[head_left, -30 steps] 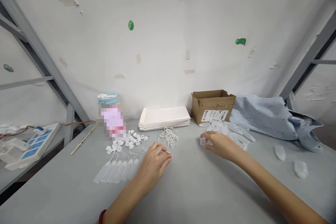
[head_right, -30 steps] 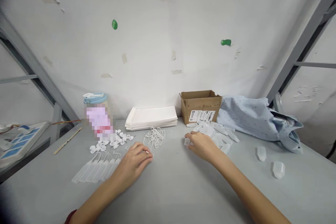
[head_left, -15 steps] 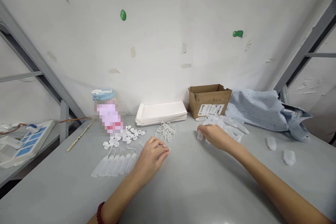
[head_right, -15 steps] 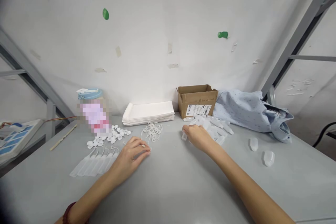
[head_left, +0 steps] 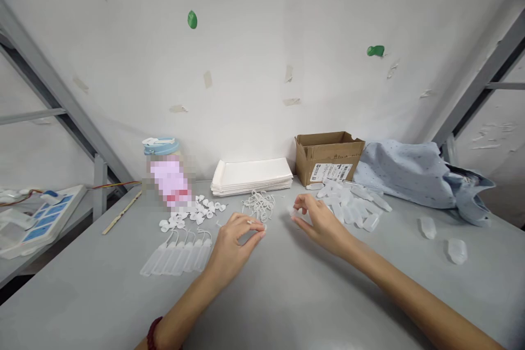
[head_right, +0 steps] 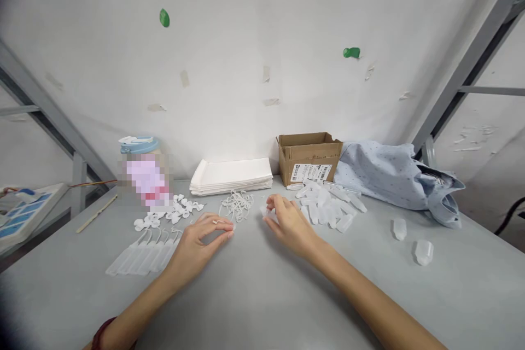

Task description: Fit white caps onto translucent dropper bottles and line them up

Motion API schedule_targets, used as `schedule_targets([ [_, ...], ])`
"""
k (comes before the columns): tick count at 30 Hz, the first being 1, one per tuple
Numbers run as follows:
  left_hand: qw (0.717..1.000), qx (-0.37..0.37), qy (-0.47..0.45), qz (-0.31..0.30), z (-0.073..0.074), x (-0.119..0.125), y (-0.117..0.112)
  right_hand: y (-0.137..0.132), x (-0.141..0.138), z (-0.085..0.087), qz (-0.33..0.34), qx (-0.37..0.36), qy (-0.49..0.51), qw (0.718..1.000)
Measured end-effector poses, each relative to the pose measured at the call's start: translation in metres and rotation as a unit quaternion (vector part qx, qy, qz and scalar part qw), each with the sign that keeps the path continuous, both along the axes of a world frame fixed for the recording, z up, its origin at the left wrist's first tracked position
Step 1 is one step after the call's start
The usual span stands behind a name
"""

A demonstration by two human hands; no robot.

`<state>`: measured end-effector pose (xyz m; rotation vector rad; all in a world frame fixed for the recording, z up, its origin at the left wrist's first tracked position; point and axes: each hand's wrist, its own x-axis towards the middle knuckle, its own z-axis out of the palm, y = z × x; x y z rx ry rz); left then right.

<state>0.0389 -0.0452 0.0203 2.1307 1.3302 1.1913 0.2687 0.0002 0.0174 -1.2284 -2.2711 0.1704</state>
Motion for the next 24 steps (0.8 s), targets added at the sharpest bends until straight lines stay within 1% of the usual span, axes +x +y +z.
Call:
schedule_targets([
  [4, 0.996, -0.054, -0.074, 0.019, 0.004, 0.004, -0.001, -0.017, -0.014, -0.002, 0.051, -0.006, 0.060, 0.997],
  [8, 0.991, -0.084, -0.103, 0.010, 0.009, 0.010, -0.006, -0.027, -0.021, -0.006, 0.082, -0.024, 0.072, 0.994],
  [11, 0.991, -0.077, -0.113, -0.008, 0.009, 0.014, -0.010, -0.028, -0.025, -0.011, 0.095, -0.020, 0.068, 0.993],
  [15, 0.996, -0.035, -0.076, -0.010, 0.005, 0.017, -0.013, -0.028, -0.028, -0.017, 0.112, 0.017, 0.053, 0.992],
  [20, 0.999, 0.019, -0.034, -0.015, 0.000, 0.016, -0.012, -0.032, -0.029, -0.016, 0.130, 0.052, 0.026, 0.990],
  [24, 0.999, 0.036, -0.017, -0.008, 0.001, 0.016, -0.013, -0.035, -0.031, -0.014, 0.139, 0.054, 0.031, 0.988],
])
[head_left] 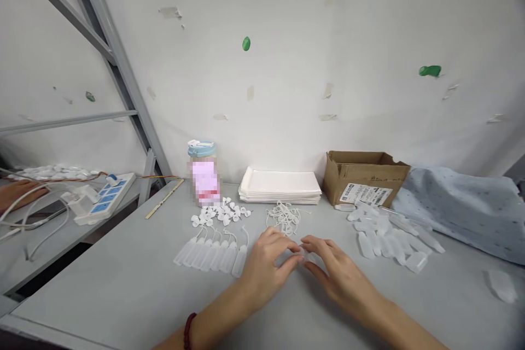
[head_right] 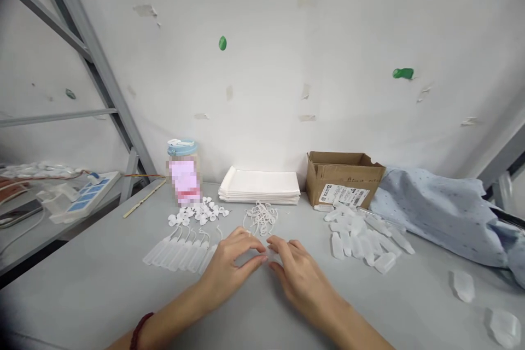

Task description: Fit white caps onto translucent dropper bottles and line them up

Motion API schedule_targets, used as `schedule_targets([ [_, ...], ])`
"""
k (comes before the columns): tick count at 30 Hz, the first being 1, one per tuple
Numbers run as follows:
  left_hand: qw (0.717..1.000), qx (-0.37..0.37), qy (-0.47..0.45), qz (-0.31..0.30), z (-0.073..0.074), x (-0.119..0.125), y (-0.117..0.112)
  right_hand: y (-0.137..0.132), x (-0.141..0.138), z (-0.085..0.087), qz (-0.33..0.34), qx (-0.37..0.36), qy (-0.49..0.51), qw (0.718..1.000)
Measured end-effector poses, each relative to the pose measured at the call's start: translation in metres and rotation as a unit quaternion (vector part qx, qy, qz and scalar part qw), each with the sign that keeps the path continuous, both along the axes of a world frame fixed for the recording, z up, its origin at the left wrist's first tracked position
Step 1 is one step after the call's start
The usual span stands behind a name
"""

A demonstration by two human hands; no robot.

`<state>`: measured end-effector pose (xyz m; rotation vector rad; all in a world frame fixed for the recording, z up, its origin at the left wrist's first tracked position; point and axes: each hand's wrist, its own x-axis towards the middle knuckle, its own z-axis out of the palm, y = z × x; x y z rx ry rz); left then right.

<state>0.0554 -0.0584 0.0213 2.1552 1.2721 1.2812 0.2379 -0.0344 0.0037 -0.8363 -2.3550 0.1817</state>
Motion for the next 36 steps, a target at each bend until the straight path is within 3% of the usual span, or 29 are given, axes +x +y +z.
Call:
schedule_targets([
  [22, 0.998, -0.058, 0.037, 0.008, -0.002, -0.007, 0.006, 0.006, -0.018, -0.009, 0.001, -0.174, 0.118, 0.978],
  [28, 0.999, 0.012, 0.046, -0.016, -0.008, -0.007, 0.005, 0.009, -0.016, -0.012, 0.007, -0.161, 0.106, 0.981],
  [36, 0.997, 0.038, 0.065, 0.014, -0.011, -0.006, 0.003, 0.008, -0.018, -0.019, 0.022, -0.067, 0.071, 0.995],
])
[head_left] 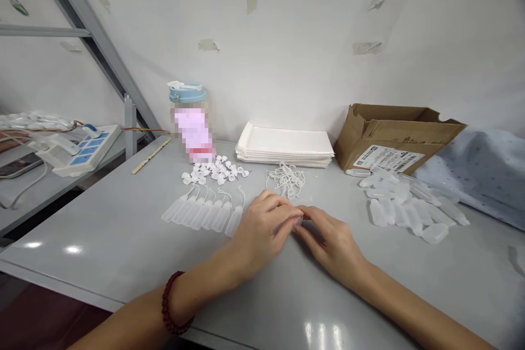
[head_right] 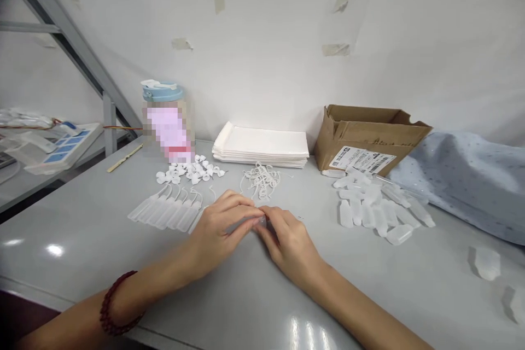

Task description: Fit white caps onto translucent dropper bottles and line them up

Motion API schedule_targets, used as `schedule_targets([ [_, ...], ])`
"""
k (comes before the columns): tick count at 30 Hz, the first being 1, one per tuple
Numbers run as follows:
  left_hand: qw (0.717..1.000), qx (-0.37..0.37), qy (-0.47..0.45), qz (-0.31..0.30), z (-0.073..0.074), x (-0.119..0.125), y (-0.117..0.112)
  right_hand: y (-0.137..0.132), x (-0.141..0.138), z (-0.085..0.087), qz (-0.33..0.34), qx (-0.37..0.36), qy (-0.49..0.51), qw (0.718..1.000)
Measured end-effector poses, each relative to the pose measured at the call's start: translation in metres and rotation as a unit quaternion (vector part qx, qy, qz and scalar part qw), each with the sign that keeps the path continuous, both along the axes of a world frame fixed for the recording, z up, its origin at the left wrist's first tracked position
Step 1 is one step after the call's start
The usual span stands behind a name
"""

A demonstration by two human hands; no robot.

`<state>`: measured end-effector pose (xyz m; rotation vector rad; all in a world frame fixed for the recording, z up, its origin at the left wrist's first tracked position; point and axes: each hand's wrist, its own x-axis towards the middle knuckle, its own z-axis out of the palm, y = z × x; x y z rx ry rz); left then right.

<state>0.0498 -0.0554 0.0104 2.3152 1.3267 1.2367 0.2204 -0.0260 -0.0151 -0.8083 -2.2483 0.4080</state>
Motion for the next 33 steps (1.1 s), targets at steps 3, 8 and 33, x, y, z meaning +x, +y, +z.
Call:
schedule_targets([
  [3, 1.000, 0.003, 0.005, 0.013, -0.0002, 0.0002, -0.0001, -0.0001, -0.0010, -0.0009, -0.009, 0.009, -0.022, 1.000],
  [8, 0.999, 0.017, 0.015, 0.046, -0.0028, -0.0003, 0.0022, 0.0006, -0.0023, 0.0000, -0.008, -0.030, -0.034, 0.999],
  [33, 0.996, -0.085, 0.020, 0.032, -0.0014, -0.0004, 0.0013, -0.0007, -0.0055, 0.0016, -0.008, -0.057, -0.058, 0.997],
])
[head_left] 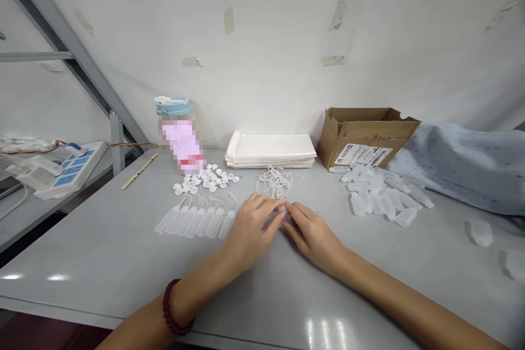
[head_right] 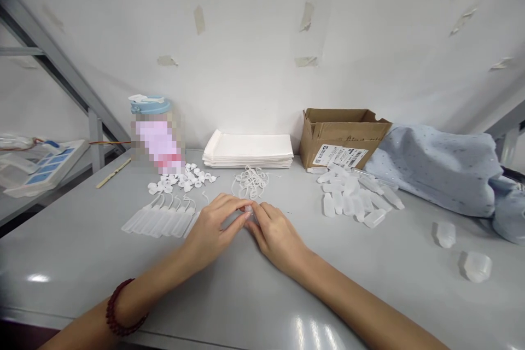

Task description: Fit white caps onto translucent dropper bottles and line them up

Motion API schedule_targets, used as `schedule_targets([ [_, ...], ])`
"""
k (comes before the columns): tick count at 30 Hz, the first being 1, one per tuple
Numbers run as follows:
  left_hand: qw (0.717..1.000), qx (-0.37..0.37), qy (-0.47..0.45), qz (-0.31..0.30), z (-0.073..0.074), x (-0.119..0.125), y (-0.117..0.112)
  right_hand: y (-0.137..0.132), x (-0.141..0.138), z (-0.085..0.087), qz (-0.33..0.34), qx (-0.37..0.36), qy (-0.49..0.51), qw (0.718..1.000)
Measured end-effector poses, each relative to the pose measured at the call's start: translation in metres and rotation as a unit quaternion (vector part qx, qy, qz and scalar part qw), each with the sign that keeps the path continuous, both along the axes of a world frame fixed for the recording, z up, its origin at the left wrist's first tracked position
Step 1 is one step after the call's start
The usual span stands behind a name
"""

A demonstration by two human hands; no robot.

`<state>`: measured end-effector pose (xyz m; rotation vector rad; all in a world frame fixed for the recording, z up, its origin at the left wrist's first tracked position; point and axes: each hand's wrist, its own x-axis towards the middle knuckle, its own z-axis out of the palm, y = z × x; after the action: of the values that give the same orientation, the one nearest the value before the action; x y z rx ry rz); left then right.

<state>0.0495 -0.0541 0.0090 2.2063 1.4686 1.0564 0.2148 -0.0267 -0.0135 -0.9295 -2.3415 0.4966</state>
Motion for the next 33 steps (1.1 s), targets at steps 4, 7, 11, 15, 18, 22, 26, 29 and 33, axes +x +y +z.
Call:
schedule_targets([
  [4, 1.000, 0.026, -0.001, -0.011, -0.001, 0.000, -0.001, 0.000, 0.002, 0.002, 0.005, -0.036, 0.022, 0.999],
  [7, 0.998, 0.062, -0.010, -0.026, 0.000, 0.001, -0.001, -0.001, 0.004, 0.005, 0.003, -0.054, 0.055, 0.997],
  [11, 0.994, 0.106, -0.019, -0.031, 0.004, -0.001, -0.002, -0.003, 0.008, 0.011, -0.010, -0.063, 0.078, 0.995],
  [15, 0.992, 0.123, -0.011, -0.024, 0.006, -0.003, -0.004, -0.006, 0.009, 0.017, -0.015, -0.080, 0.084, 0.993],
  [18, 0.991, 0.126, -0.012, -0.028, 0.007, -0.002, -0.004, -0.008, 0.010, 0.019, -0.011, -0.086, 0.087, 0.992],
  [22, 0.989, 0.139, -0.018, -0.047, 0.006, 0.000, -0.004, -0.009, 0.010, 0.019, -0.004, -0.090, 0.087, 0.992],
  [26, 0.988, 0.139, -0.023, -0.061, 0.006, 0.000, -0.005, -0.010, 0.009, 0.019, -0.021, -0.089, 0.096, 0.991],
  [29, 0.988, 0.130, -0.013, -0.081, 0.007, -0.001, -0.005, -0.010, 0.008, 0.019, -0.036, -0.094, 0.095, 0.990],
  [33, 0.988, 0.103, 0.028, -0.111, 0.008, 0.000, -0.006, -0.010, 0.008, 0.020, -0.058, -0.115, 0.097, 0.987],
])
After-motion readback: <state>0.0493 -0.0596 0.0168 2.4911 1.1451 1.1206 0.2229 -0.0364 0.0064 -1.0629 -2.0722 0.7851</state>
